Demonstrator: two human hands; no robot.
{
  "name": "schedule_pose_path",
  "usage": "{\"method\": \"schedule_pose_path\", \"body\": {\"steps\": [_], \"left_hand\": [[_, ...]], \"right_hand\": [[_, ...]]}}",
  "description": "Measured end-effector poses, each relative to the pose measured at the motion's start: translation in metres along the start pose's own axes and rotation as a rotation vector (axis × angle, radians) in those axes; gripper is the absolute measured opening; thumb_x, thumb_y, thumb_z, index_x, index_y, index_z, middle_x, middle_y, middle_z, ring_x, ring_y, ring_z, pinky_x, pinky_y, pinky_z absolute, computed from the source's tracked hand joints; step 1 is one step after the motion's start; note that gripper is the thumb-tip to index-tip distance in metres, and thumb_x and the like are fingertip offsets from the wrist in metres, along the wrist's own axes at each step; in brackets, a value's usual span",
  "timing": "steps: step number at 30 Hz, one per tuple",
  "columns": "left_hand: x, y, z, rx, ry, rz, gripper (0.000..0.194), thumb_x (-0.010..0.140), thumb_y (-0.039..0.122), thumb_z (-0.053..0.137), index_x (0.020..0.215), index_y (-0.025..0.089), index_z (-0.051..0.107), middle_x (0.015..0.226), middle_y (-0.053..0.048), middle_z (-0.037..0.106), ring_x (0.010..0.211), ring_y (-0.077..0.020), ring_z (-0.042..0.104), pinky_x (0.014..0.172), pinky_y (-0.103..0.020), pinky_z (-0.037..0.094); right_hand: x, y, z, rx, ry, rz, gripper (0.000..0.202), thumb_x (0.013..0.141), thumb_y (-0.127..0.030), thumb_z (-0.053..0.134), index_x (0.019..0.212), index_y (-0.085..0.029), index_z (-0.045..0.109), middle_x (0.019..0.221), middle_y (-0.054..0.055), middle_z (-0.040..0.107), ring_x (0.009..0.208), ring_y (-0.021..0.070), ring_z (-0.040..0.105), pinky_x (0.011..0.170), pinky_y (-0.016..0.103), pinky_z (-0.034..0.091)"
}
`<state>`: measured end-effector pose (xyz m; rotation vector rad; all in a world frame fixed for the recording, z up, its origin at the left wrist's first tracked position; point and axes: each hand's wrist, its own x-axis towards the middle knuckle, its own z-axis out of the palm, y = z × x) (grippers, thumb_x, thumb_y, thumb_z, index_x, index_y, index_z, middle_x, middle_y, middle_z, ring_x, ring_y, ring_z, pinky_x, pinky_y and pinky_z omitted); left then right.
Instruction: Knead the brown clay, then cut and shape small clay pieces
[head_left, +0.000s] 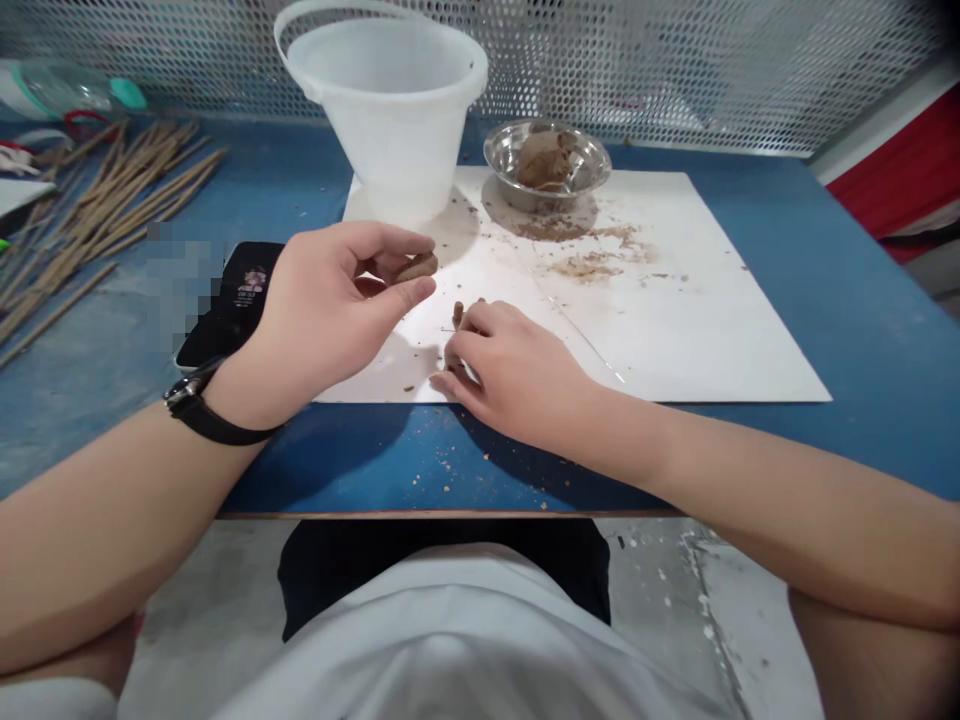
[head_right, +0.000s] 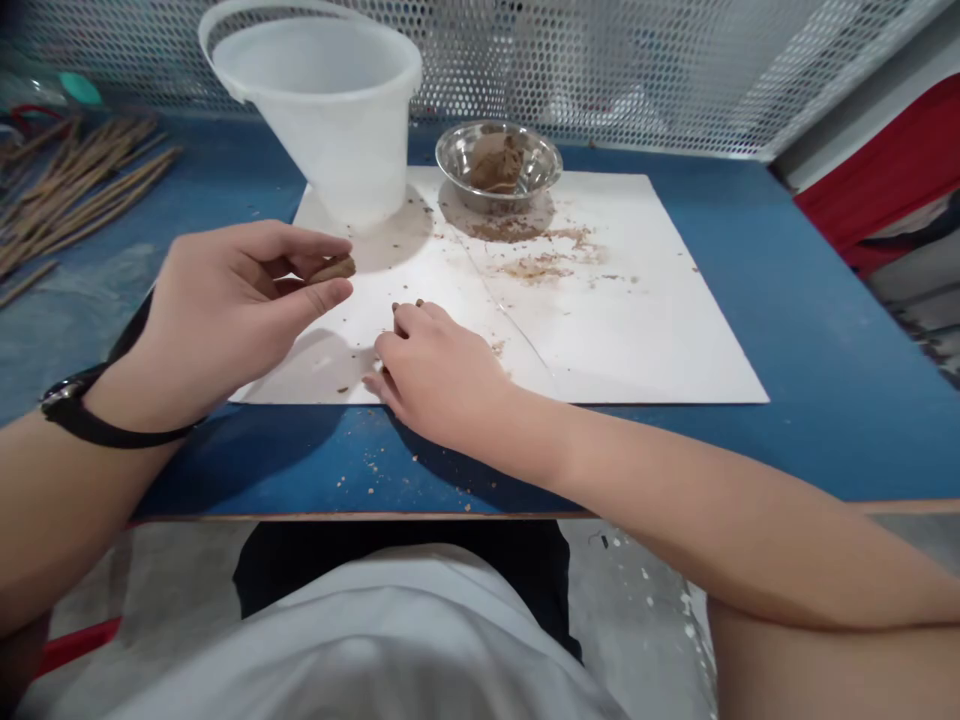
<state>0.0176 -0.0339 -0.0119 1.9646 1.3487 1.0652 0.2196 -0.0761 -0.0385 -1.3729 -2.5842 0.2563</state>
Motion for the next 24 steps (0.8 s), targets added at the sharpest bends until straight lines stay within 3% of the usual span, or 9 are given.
{"method": "schedule_pose_path", "body": {"steps": [6,9,11,13,16,20,24], "left_hand": [[0.001,-0.001,0.002,0.022,-0.057,-0.006,0.024,0.090,0.027,0.083,0.114,0.022,0.086,0.108,-0.006,0.086,0.097,-0.0213,0.078,0.091,-0.034,0.064],[0.002,0.001,0.000,0.060,-0.110,-0.015,0.019,0.092,0.029,0.082,0.108,0.020,0.087,0.104,-0.006,0.087,0.094,-0.0207,0.078,0.091,-0.033,0.063],[0.001,0.003,-0.001,0.067,-0.151,-0.015,0.016,0.093,0.031,0.080,0.103,0.019,0.086,0.099,-0.006,0.086,0.092,-0.0204,0.078,0.089,-0.032,0.062],[0.000,0.005,0.000,0.016,-0.204,-0.032,0.016,0.095,0.033,0.079,0.101,0.019,0.086,0.096,-0.006,0.085,0.089,-0.0204,0.078,0.086,-0.032,0.062],[-0.003,0.006,0.003,-0.171,-0.287,-0.107,0.020,0.095,0.034,0.080,0.107,0.018,0.084,0.096,-0.007,0.085,0.088,-0.0209,0.079,0.081,-0.032,0.063],[-0.005,0.006,0.008,-0.387,-0.369,-0.223,0.034,0.088,0.032,0.088,0.118,0.019,0.081,0.097,-0.007,0.085,0.092,-0.0226,0.082,0.084,-0.035,0.067],[-0.005,0.006,0.008,-0.487,-0.422,-0.256,0.032,0.080,0.028,0.094,0.109,0.020,0.083,0.096,-0.005,0.085,0.095,-0.0232,0.083,0.088,-0.036,0.068]], "right_hand": [[0.007,0.014,0.007,0.011,0.011,-0.103,0.027,0.102,-0.007,0.054,0.110,-0.009,0.080,0.110,0.019,0.074,0.103,0.0310,0.067,0.092,0.043,0.055],[0.002,0.025,0.007,0.025,0.055,-0.194,0.031,0.097,-0.001,0.054,0.111,-0.010,0.079,0.109,0.017,0.077,0.099,0.0286,0.070,0.086,0.041,0.057],[-0.002,0.033,0.004,0.097,0.172,-0.267,0.027,0.100,-0.004,0.055,0.108,-0.013,0.079,0.109,0.015,0.079,0.098,0.0261,0.073,0.085,0.039,0.060],[-0.004,0.039,-0.001,0.216,0.370,-0.304,0.022,0.105,-0.010,0.059,0.106,-0.018,0.079,0.107,0.011,0.081,0.097,0.0231,0.075,0.086,0.038,0.062],[-0.006,0.041,-0.009,0.383,0.630,-0.278,0.011,0.105,-0.019,0.070,0.104,-0.026,0.079,0.099,0.004,0.082,0.092,0.0203,0.077,0.084,0.038,0.066],[-0.006,0.038,-0.009,0.601,0.671,-0.228,0.002,0.102,-0.027,0.080,0.103,-0.026,0.079,0.098,0.003,0.080,0.092,0.0203,0.078,0.080,0.038,0.070],[-0.008,0.034,-0.004,0.752,0.650,-0.208,0.006,0.100,-0.028,0.083,0.105,-0.025,0.080,0.101,0.003,0.081,0.096,0.0197,0.080,0.082,0.037,0.073]]}}
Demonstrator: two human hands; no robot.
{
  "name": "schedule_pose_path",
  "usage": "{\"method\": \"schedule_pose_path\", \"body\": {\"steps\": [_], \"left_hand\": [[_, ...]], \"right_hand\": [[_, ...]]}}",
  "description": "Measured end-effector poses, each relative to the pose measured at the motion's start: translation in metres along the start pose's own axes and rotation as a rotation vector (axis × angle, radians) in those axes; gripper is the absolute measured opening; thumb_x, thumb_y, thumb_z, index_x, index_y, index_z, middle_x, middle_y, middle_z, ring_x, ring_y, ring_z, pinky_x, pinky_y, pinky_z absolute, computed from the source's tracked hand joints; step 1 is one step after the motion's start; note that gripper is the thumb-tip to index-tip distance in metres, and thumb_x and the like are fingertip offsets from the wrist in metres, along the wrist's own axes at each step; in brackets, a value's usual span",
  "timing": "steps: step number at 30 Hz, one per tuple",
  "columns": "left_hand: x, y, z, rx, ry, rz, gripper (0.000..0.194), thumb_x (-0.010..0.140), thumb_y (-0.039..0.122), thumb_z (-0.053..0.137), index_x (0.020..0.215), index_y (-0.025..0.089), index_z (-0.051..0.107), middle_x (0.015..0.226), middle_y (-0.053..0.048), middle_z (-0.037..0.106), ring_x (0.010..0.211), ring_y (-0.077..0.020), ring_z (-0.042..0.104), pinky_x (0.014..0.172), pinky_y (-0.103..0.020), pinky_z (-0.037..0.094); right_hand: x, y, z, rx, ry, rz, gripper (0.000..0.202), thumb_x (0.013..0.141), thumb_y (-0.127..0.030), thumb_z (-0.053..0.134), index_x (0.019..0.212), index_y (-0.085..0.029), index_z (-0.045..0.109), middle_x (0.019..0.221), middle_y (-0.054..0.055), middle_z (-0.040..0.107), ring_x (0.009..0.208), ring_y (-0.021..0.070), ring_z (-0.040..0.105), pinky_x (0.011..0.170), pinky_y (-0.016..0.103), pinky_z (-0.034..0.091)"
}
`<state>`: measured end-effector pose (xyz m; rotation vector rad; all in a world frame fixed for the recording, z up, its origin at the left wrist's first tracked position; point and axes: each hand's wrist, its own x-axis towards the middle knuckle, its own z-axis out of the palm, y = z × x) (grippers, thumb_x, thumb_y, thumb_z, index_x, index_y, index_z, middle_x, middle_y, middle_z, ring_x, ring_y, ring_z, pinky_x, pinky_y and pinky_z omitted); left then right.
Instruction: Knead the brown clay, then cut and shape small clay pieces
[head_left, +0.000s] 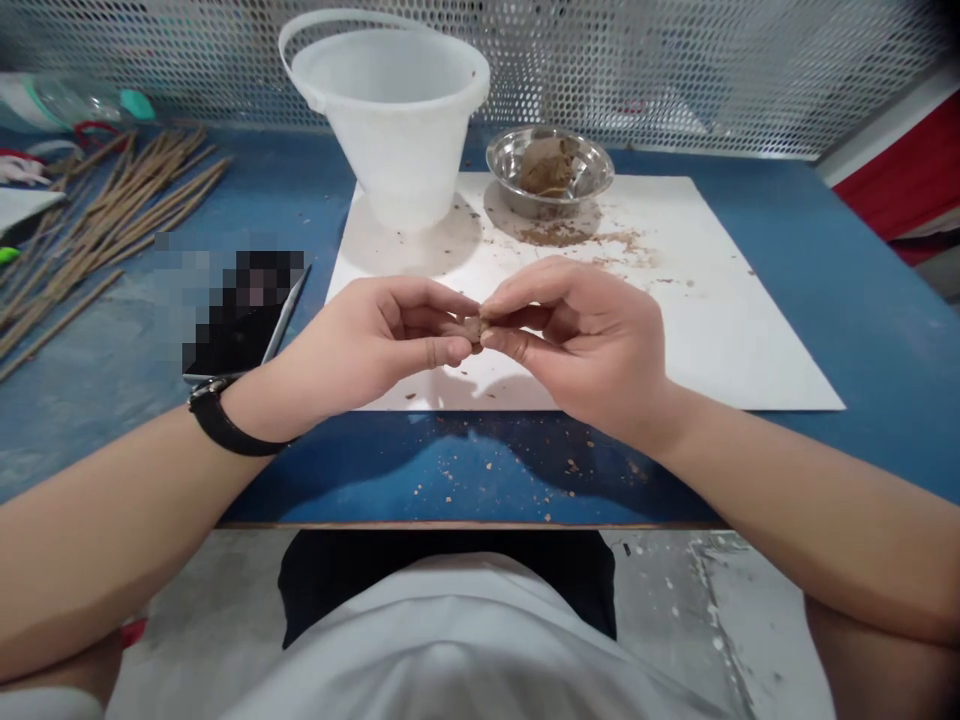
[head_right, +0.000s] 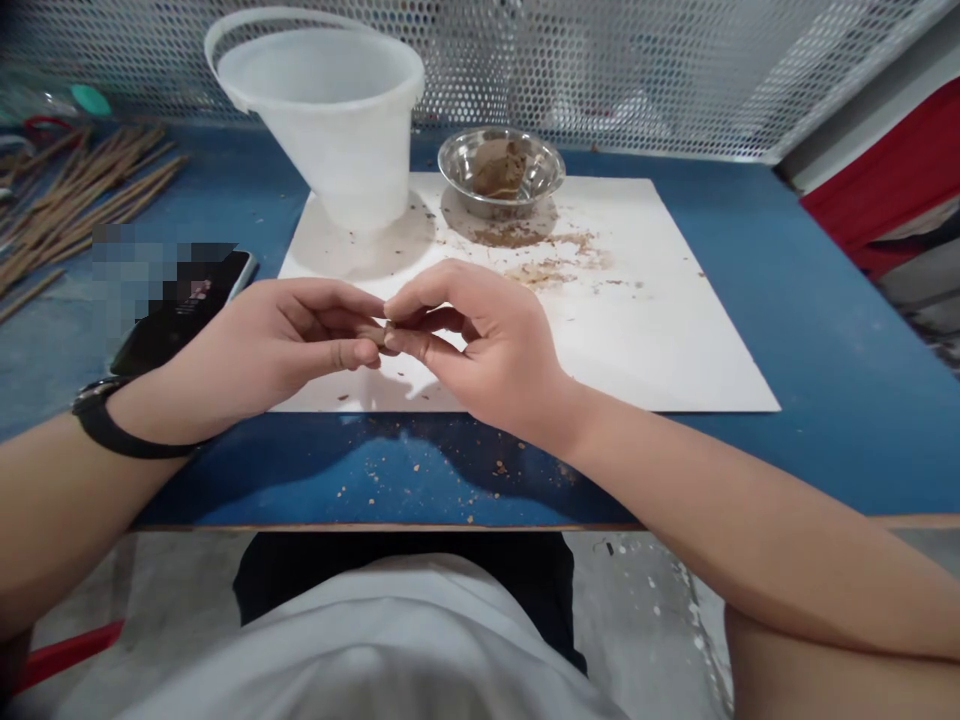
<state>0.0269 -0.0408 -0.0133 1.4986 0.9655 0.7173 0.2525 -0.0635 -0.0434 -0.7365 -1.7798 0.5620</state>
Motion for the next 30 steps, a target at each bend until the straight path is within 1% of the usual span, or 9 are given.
{"method": "schedule_pose_path", "body": {"steps": [2,5,10,13,15,19,23,26,30], "left_hand": [[-0.001,0.001,0.002,-0.021,0.010,-0.007,0.028,0.080,0.028,0.095,0.104,0.020,0.083,0.093,-0.004,0.084,0.094,-0.0227,0.082,0.088,-0.035,0.067],[-0.003,0.001,0.005,-0.048,0.062,0.007,0.024,0.081,0.028,0.095,0.100,0.020,0.083,0.090,-0.004,0.083,0.089,-0.0199,0.080,0.084,-0.032,0.066],[-0.002,-0.006,0.006,-0.101,0.145,0.025,0.029,0.079,0.032,0.099,0.097,0.018,0.081,0.089,-0.003,0.081,0.081,-0.0156,0.075,0.078,-0.027,0.063],[0.000,-0.009,0.004,-0.097,0.120,-0.011,0.028,0.080,0.032,0.099,0.096,0.017,0.081,0.086,-0.003,0.081,0.080,-0.0150,0.075,0.077,-0.027,0.062],[-0.001,-0.008,0.002,-0.074,0.087,-0.031,0.028,0.082,0.032,0.098,0.100,0.018,0.082,0.090,-0.004,0.083,0.083,-0.0160,0.077,0.080,-0.028,0.063],[-0.002,-0.005,0.000,-0.018,0.027,-0.021,0.032,0.088,0.040,0.093,0.112,0.019,0.086,0.108,-0.009,0.087,0.097,-0.0216,0.081,0.090,-0.035,0.067],[-0.002,-0.006,-0.001,0.021,-0.045,0.015,0.039,0.093,0.044,0.087,0.124,0.020,0.085,0.123,-0.011,0.087,0.108,-0.0248,0.081,0.098,-0.039,0.067],[-0.001,-0.007,-0.002,0.079,-0.024,0.031,0.036,0.093,0.043,0.087,0.118,0.019,0.086,0.118,-0.010,0.088,0.105,-0.0244,0.082,0.097,-0.037,0.066],[0.000,-0.004,-0.003,0.073,-0.005,0.003,0.028,0.090,0.041,0.088,0.104,0.018,0.086,0.101,-0.008,0.088,0.089,-0.0203,0.079,0.085,-0.034,0.064]], "right_hand": [[-0.002,-0.002,0.000,-0.052,0.010,-0.049,0.007,0.100,-0.021,0.082,0.102,-0.027,0.082,0.098,0.001,0.083,0.092,0.0187,0.080,0.081,0.035,0.072],[-0.004,-0.007,0.001,-0.161,0.019,-0.138,0.020,0.102,-0.014,0.076,0.099,-0.032,0.083,0.098,-0.001,0.086,0.092,0.0182,0.082,0.083,0.034,0.071],[-0.007,-0.006,0.007,-0.169,-0.039,-0.158,0.027,0.106,-0.010,0.067,0.113,-0.030,0.084,0.109,0.001,0.088,0.102,0.0173,0.083,0.093,0.033,0.070],[-0.008,-0.001,0.009,-0.171,-0.082,-0.182,0.024,0.105,-0.011,0.070,0.116,-0.027,0.083,0.111,0.001,0.088,0.105,0.0167,0.084,0.096,0.032,0.069],[-0.006,0.001,0.007,-0.223,-0.065,-0.184,0.017,0.104,-0.015,0.074,0.113,-0.027,0.082,0.111,0.002,0.088,0.103,0.0174,0.083,0.096,0.032,0.068],[-0.001,0.006,-0.001,-0.348,-0.008,-0.222,0.010,0.104,-0.027,0.078,0.114,-0.027,0.079,0.115,0.007,0.085,0.104,0.0216,0.081,0.093,0.037,0.069],[0.003,0.016,-0.007,-0.413,-0.064,-0.269,0.013,0.104,-0.024,0.076,0.117,-0.022,0.079,0.105,0.009,0.082,0.095,0.0207,0.078,0.085,0.035,0.068],[0.003,0.020,-0.005,-0.410,-0.123,-0.312,0.015,0.104,-0.021,0.075,0.118,-0.016,0.078,0.105,0.012,0.082,0.095,0.0210,0.077,0.086,0.034,0.067],[0.002,0.018,0.000,-0.391,-0.156,-0.335,0.014,0.107,-0.019,0.069,0.118,-0.014,0.076,0.102,0.012,0.082,0.093,0.0210,0.077,0.084,0.035,0.067]]}}
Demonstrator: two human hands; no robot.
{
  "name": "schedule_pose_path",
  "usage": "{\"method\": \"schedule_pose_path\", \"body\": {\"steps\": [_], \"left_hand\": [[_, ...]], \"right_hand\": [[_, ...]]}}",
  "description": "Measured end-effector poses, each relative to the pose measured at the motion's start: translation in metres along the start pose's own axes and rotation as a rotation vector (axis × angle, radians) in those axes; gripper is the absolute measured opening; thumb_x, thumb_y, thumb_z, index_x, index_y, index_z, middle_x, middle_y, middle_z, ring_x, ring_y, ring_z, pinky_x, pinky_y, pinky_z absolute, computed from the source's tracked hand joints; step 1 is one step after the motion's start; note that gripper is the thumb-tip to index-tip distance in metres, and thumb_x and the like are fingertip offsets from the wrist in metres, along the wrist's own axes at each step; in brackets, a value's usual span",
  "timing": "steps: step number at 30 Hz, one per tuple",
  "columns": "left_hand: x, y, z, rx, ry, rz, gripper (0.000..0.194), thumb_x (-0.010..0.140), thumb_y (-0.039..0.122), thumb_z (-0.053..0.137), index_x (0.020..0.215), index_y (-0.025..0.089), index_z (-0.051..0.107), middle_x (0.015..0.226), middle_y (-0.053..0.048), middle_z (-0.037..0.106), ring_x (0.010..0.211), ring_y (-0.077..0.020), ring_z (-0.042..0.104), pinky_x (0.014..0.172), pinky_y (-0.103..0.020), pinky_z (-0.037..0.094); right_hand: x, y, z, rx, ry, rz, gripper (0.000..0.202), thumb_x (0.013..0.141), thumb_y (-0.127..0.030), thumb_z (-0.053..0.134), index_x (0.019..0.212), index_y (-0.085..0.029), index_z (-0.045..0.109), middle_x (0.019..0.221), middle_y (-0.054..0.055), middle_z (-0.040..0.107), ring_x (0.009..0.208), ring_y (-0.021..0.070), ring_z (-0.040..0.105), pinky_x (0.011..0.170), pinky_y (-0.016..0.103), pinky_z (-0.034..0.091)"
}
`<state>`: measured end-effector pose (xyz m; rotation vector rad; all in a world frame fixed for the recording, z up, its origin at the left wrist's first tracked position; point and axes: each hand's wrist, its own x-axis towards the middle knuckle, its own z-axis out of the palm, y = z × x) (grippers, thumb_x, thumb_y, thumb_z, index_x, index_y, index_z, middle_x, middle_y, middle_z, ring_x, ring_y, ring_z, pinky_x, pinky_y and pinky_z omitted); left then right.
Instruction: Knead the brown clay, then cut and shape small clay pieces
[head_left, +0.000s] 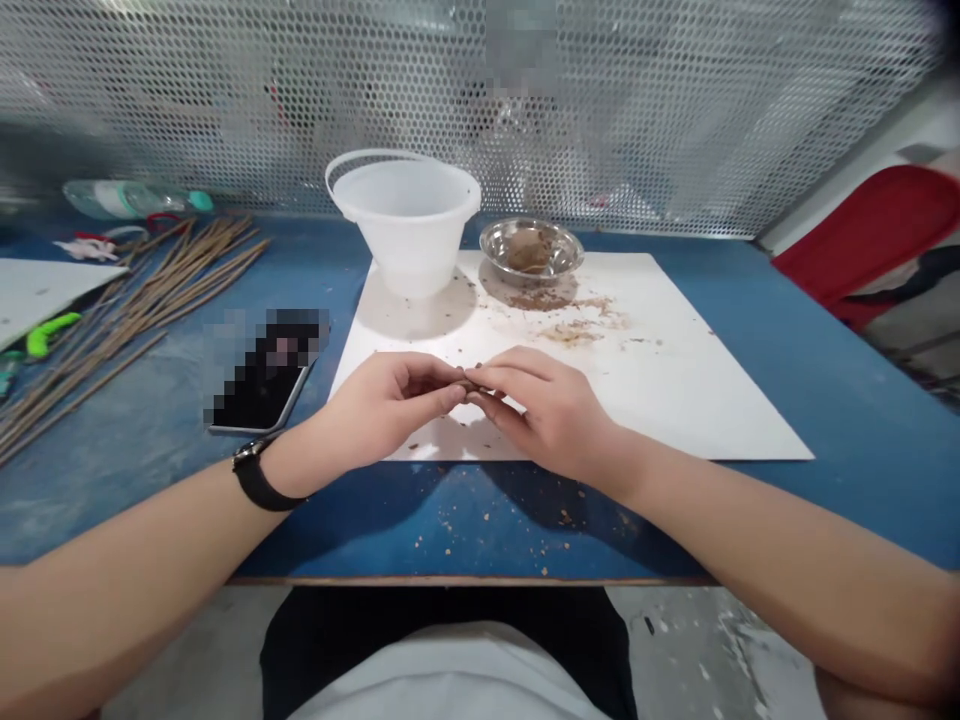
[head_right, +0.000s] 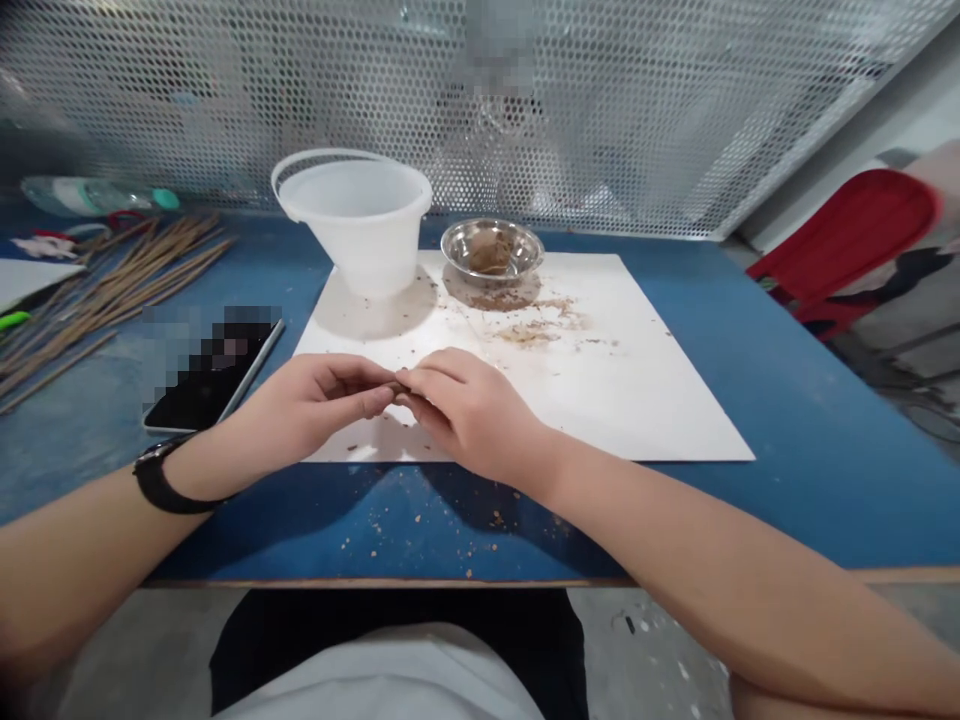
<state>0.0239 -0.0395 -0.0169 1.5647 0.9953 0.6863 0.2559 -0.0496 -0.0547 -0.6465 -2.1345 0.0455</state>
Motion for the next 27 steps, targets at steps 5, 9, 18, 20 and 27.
{"method": "schedule_pose_path", "body": {"steps": [5,9,18,20,27], "left_hand": [[0.004,-0.001,-0.002,-0.069,-0.020,-0.010,0.030,0.088,0.044,0.091,0.101,0.018,0.085,0.089,-0.005,0.083,0.076,-0.0146,0.069,0.078,-0.031,0.060],[0.006,-0.004,-0.003,-0.143,-0.008,-0.017,0.025,0.089,0.040,0.091,0.102,0.019,0.085,0.092,-0.004,0.083,0.078,-0.0128,0.069,0.081,-0.030,0.060],[0.005,-0.008,0.002,-0.116,-0.036,-0.022,0.047,0.082,0.041,0.097,0.120,0.018,0.082,0.117,-0.011,0.087,0.103,-0.0231,0.082,0.096,-0.039,0.066],[0.005,-0.006,0.004,-0.087,-0.020,0.029,0.047,0.079,0.038,0.099,0.119,0.018,0.082,0.119,-0.012,0.087,0.107,-0.0246,0.082,0.100,-0.040,0.066],[0.002,-0.001,0.003,0.011,0.050,0.092,0.027,0.092,0.041,0.087,0.100,0.017,0.080,0.093,-0.007,0.085,0.081,-0.0167,0.075,0.081,-0.031,0.063]], "right_hand": [[-0.001,0.003,-0.003,0.019,-0.010,-0.004,0.019,0.110,-0.019,0.066,0.126,-0.017,0.075,0.108,0.011,0.083,0.098,0.0205,0.078,0.086,0.036,0.068],[-0.003,0.013,-0.005,0.003,0.000,0.002,0.032,0.106,-0.030,0.076,0.136,-0.018,0.073,0.115,0.012,0.083,0.099,0.0207,0.080,0.083,0.034,0.068],[0.000,0.011,0.001,0.046,0.060,-0.003,0.003,0.105,-0.020,0.073,0.107,-0.021,0.074,0.096,0.006,0.081,0.084,0.0163,0.077,0.076,0.029,0.065],[-0.001,0.010,0.002,0.054,0.077,0.005,0.002,0.105,-0.022,0.073,0.107,-0.021,0.074,0.095,0.005,0.081,0.082,0.0157,0.076,0.075,0.028,0.063],[-0.002,0.011,0.000,0.096,0.069,0.051,0.011,0.108,-0.028,0.073,0.117,-0.022,0.074,0.099,0.004,0.085,0.087,0.0146,0.080,0.079,0.026,0.063]]}}
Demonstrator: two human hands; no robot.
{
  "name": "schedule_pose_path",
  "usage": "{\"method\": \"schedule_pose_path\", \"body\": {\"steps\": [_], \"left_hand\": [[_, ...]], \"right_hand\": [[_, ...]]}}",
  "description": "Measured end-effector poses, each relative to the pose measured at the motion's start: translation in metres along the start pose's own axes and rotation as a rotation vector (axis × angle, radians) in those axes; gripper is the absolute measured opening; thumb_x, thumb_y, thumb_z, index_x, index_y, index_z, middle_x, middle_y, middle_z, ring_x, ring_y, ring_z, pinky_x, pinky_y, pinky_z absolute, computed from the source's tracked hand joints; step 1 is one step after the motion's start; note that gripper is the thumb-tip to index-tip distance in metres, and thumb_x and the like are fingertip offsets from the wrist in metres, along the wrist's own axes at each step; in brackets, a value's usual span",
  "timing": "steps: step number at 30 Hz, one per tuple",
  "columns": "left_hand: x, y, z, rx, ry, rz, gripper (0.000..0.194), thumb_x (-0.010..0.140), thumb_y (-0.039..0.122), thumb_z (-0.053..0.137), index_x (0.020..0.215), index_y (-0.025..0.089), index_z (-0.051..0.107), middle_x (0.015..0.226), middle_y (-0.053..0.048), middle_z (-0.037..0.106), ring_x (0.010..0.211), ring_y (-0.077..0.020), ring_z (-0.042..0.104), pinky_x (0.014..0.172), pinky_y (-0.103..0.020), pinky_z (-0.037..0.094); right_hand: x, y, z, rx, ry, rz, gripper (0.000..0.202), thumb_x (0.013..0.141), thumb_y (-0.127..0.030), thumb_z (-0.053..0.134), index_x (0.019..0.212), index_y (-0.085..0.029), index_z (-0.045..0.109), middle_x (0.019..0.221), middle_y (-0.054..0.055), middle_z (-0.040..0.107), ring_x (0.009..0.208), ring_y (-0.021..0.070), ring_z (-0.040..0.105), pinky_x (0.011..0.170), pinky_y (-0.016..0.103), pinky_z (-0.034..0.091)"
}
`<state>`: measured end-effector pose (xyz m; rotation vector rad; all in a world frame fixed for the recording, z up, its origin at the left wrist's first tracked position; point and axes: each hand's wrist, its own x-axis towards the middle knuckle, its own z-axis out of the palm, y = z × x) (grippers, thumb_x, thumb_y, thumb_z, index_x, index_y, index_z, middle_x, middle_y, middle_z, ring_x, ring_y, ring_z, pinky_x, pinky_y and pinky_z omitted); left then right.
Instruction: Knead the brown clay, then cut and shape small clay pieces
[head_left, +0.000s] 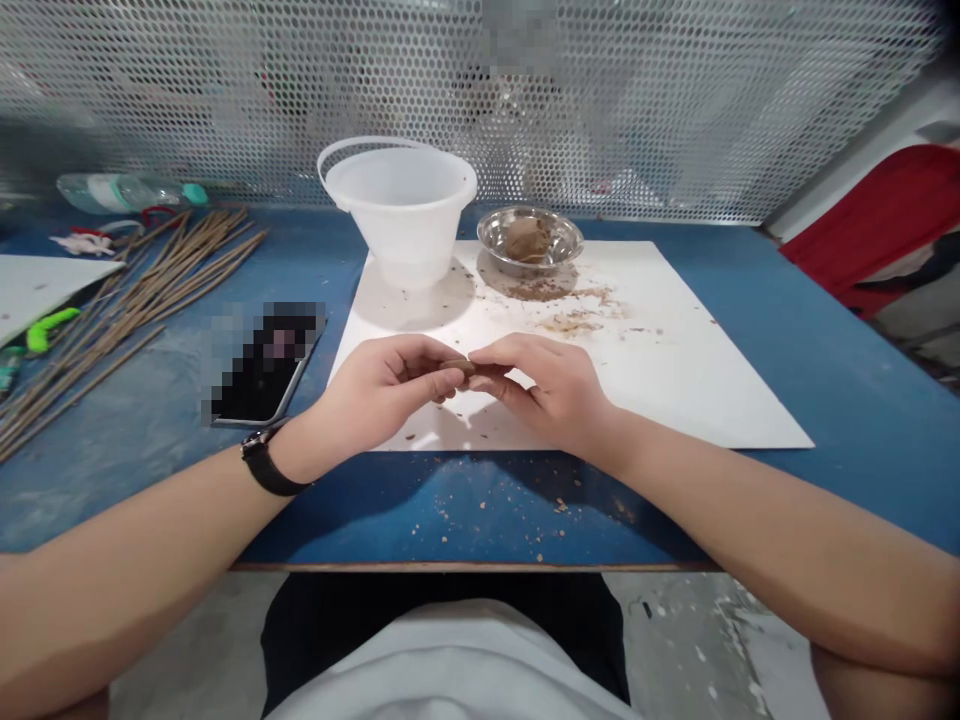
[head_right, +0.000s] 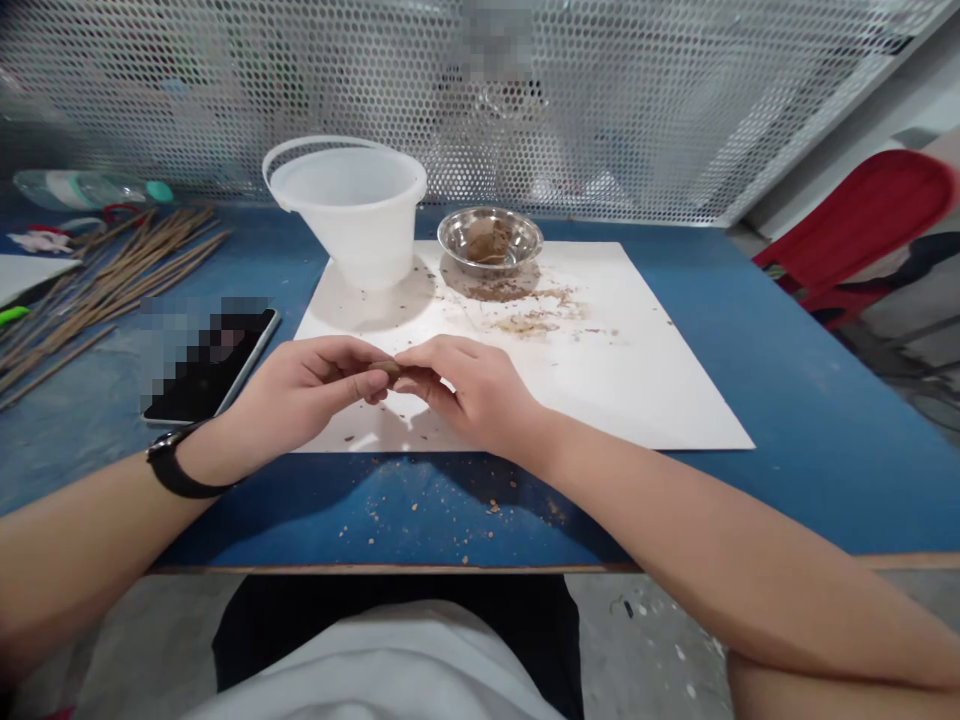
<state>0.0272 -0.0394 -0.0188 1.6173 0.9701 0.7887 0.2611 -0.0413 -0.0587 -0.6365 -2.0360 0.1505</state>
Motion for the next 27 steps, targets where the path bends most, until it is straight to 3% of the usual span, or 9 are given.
{"method": "schedule_pose_path", "body": {"steps": [4,7,13,18,21,27], "left_hand": [[-0.0022,-0.0018,-0.0023,0.161,-0.051,0.033,0.031,0.101,0.048,0.075,0.097,0.018,0.079,0.082,-0.004,0.078,0.072,-0.0154,0.067,0.067,-0.027,0.054],[-0.0019,-0.0029,-0.0023,0.229,-0.082,0.026,0.030,0.099,0.048,0.076,0.098,0.018,0.079,0.083,-0.004,0.077,0.072,-0.0159,0.066,0.065,-0.027,0.052],[0.0022,0.0003,-0.0011,0.045,-0.078,-0.056,0.031,0.091,0.044,0.085,0.105,0.016,0.083,0.087,-0.006,0.081,0.080,-0.0182,0.073,0.077,-0.031,0.060],[0.0033,0.0009,-0.0044,-0.019,-0.090,-0.095,0.025,0.087,0.042,0.089,0.089,0.018,0.082,0.077,-0.004,0.078,0.072,-0.0165,0.070,0.075,-0.031,0.060],[0.0040,-0.0010,-0.0068,-0.022,-0.131,-0.126,0.022,0.085,0.039,0.091,0.084,0.019,0.081,0.075,-0.002,0.077,0.069,-0.0149,0.068,0.070,-0.028,0.058],[0.0067,-0.0075,-0.0103,-0.029,-0.207,-0.151,0.014,0.092,0.036,0.087,0.094,0.022,0.086,0.082,0.000,0.080,0.072,-0.0117,0.068,0.072,-0.024,0.056]], "right_hand": [[-0.0017,-0.0007,0.0017,0.028,-0.041,-0.028,0.012,0.109,-0.024,0.071,0.121,-0.023,0.074,0.102,0.004,0.086,0.091,0.0146,0.081,0.082,0.027,0.064],[-0.0020,-0.0033,0.0025,0.035,-0.064,-0.047,0.011,0.109,-0.020,0.068,0.118,-0.023,0.075,0.100,0.004,0.085,0.090,0.0149,0.080,0.082,0.027,0.064],[-0.0018,-0.0019,0.0026,0.027,-0.051,-0.048,0.011,0.109,-0.019,0.068,0.116,-0.024,0.075,0.100,0.003,0.085,0.089,0.0151,0.079,0.081,0.027,0.064],[-0.0043,0.0014,0.0022,0.029,-0.065,-0.028,0.023,0.106,-0.027,0.077,0.128,-0.023,0.074,0.106,0.005,0.085,0.094,0.0163,0.080,0.086,0.028,0.065],[-0.0041,0.0002,0.0014,0.040,-0.088,-0.051,0.019,0.107,-0.031,0.075,0.126,-0.025,0.076,0.104,0.004,0.083,0.093,0.0165,0.079,0.084,0.029,0.066],[-0.0015,-0.0030,-0.0003,0.060,-0.123,-0.101,0.009,0.106,-0.018,0.073,0.114,-0.021,0.076,0.104,0.007,0.082,0.093,0.0168,0.077,0.085,0.029,0.066]]}}
